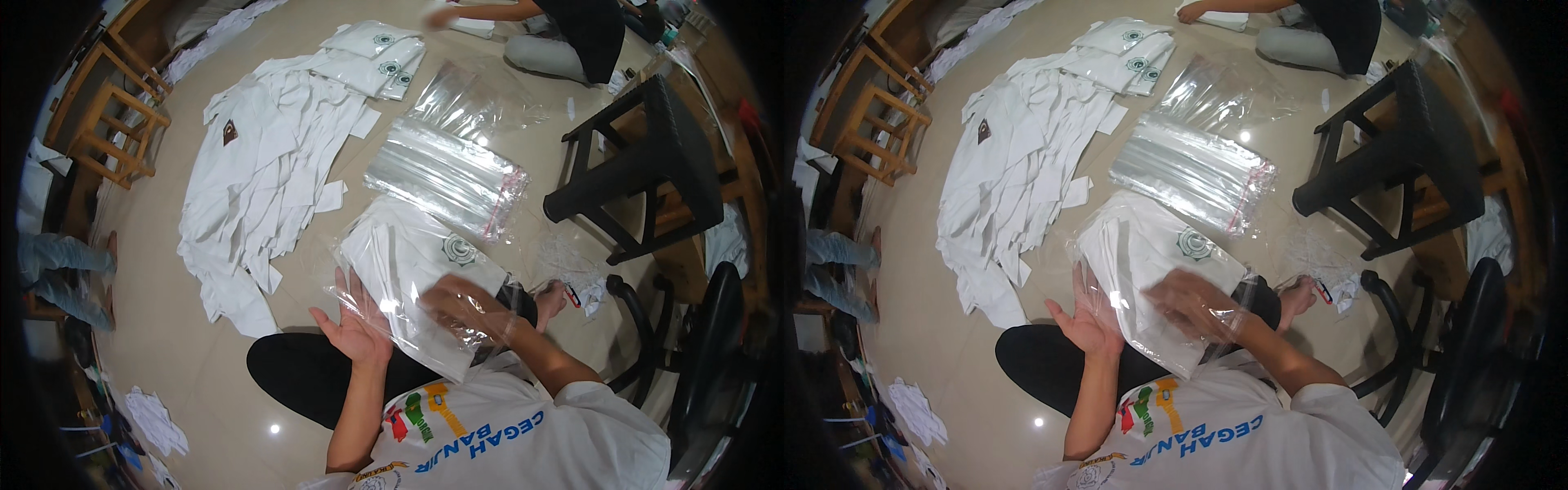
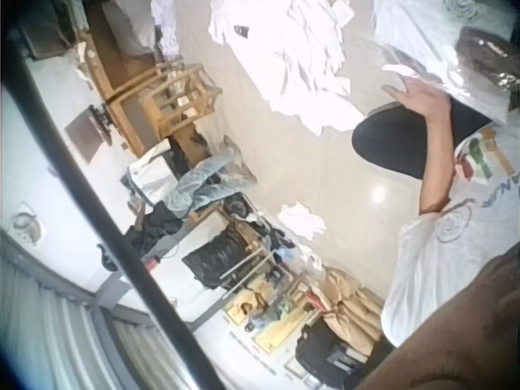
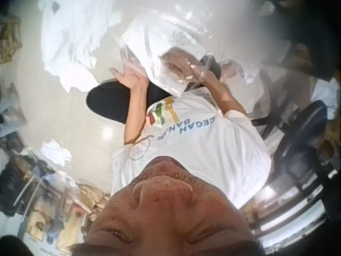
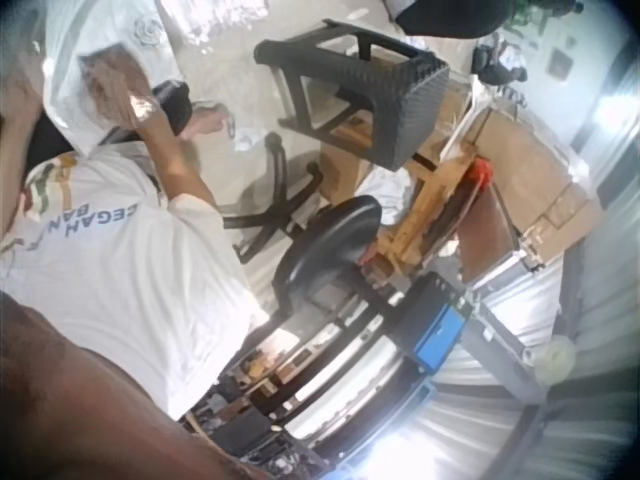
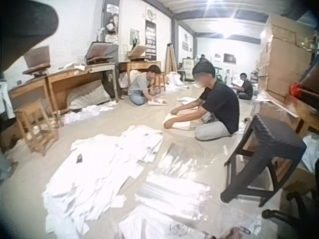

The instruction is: The person folds white t-shirts and places them into clear plastic bags. They smooth the shirts, fold them neatly, and seal the bags before setting them aside.

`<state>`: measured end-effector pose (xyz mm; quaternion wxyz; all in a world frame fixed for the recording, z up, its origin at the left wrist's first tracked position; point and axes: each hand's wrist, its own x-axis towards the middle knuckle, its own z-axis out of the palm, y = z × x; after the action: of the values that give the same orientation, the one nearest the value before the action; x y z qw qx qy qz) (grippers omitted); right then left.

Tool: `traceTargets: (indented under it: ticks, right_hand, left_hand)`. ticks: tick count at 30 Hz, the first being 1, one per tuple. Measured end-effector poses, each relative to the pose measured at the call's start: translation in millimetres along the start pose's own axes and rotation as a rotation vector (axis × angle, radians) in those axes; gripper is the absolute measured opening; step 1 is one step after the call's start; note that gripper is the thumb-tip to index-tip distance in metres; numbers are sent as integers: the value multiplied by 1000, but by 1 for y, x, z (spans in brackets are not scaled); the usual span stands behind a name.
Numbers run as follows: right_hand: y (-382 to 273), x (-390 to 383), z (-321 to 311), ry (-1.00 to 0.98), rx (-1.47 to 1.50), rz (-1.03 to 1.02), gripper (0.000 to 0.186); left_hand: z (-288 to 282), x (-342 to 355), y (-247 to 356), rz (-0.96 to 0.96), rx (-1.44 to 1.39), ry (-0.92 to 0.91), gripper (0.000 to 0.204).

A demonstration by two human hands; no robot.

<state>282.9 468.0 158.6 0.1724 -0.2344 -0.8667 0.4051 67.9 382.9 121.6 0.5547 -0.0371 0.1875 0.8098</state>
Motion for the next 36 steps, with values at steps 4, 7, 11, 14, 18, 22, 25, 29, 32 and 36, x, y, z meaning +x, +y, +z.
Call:
traceTargets:
  ticks: [4, 7, 11, 14, 18, 22, 25, 29, 32, 36]
  right_hand:
    - [8, 16, 8, 82, -211, 196, 59]
    - [15, 60, 20, -103, -412, 236, 72]
    - [18, 106, 36, -241, -646, 198, 75]
    - [6, 119, 53, -290, -692, 120, 74]
    - [-17, 109, 61, -290, -204, -135, 74]
    - [-8, 128, 68, -225, -494, -13, 66]
    - [-11, 144, 81, -299, -510, 7, 63]
    - [-8, 144, 86, -318, -410, -264, 63]
    - [-3, 133, 86, -189, -464, -223, 68]
    - [-6, 90, 67, -214, -657, 40, 70]
  left_hand:
    - [2, 0, -1, -19, 173, 24, 106]
    - [2, 3, -8, -6, 216, -27, 104]
    - [4, 5, -13, 48, 260, 49, 101]
    - [-1, 2, -8, -13, 198, -15, 95]
    - [2, -3, -5, 158, 101, 75, 77]
    - [-2, -5, -8, 93, 106, 134, 63]
    - [-8, -8, -8, 81, 176, 105, 59]
    - [3, -9, -6, 159, 165, 180, 59]
    - [-3, 4, 15, 53, 55, 128, 60]
    - [-35, 24, 49, 51, 217, 226, 60]
